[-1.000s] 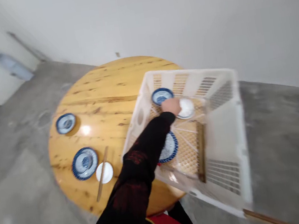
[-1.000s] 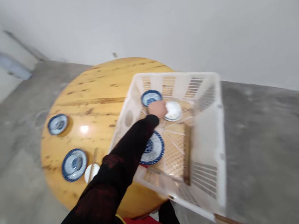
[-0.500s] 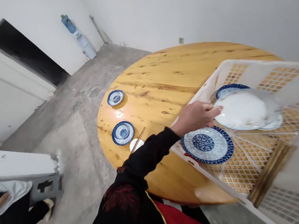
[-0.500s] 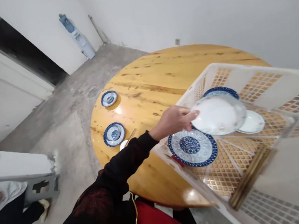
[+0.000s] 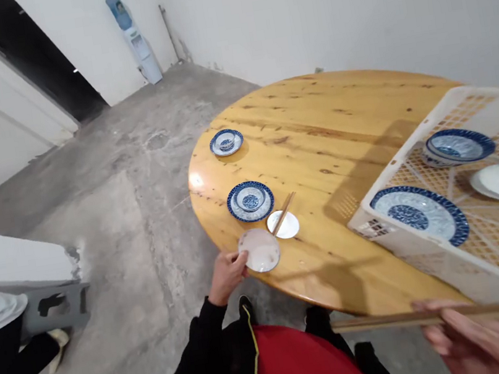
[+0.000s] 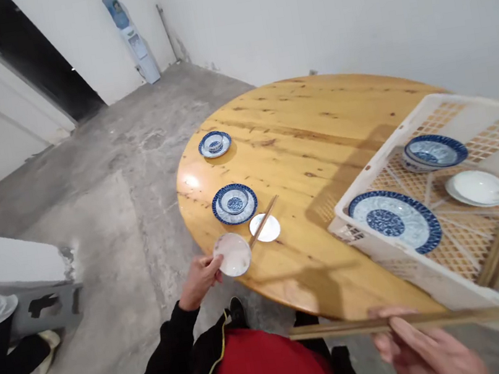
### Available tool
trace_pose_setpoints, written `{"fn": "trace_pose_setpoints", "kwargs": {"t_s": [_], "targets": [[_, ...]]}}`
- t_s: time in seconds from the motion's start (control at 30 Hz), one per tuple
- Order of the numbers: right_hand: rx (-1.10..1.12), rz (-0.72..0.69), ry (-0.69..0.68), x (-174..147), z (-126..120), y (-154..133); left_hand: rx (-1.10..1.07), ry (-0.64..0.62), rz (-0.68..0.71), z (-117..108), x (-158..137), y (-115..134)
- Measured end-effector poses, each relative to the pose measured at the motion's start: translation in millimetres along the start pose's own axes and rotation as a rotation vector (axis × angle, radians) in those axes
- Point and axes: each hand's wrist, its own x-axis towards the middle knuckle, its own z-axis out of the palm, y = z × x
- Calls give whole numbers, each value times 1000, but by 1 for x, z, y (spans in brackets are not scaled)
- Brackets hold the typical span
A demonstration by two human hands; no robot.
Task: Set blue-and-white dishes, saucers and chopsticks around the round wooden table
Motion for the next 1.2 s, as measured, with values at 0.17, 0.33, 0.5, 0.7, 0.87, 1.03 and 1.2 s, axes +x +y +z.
{"fn": "trace_pose_setpoints", "kwargs": {"t_s": [0.17, 0.33, 0.5, 0.7, 0.87, 1.03, 1.2], "targets": [[302, 77, -100, -23, 132, -14, -71, 121, -80, -84, -31, -94], [363, 175, -276, -29, 222, -16, -108, 226, -150, -136, -40, -144], [341, 233, -353, -26, 276, -8, -104, 253, -170, -157, -16, -161], [329, 266, -410, 2, 332, -2, -87, 199, -108, -180, 54, -149], [403, 301, -420, 49, 389, -7, 50, 132, -47, -208, 140, -119], [518, 319, -352, 106, 441, -23, 225, 0, 6, -232, 227, -84], [533, 326, -278, 145, 467, -41, 293, -65, 56, -236, 297, -63]]}}
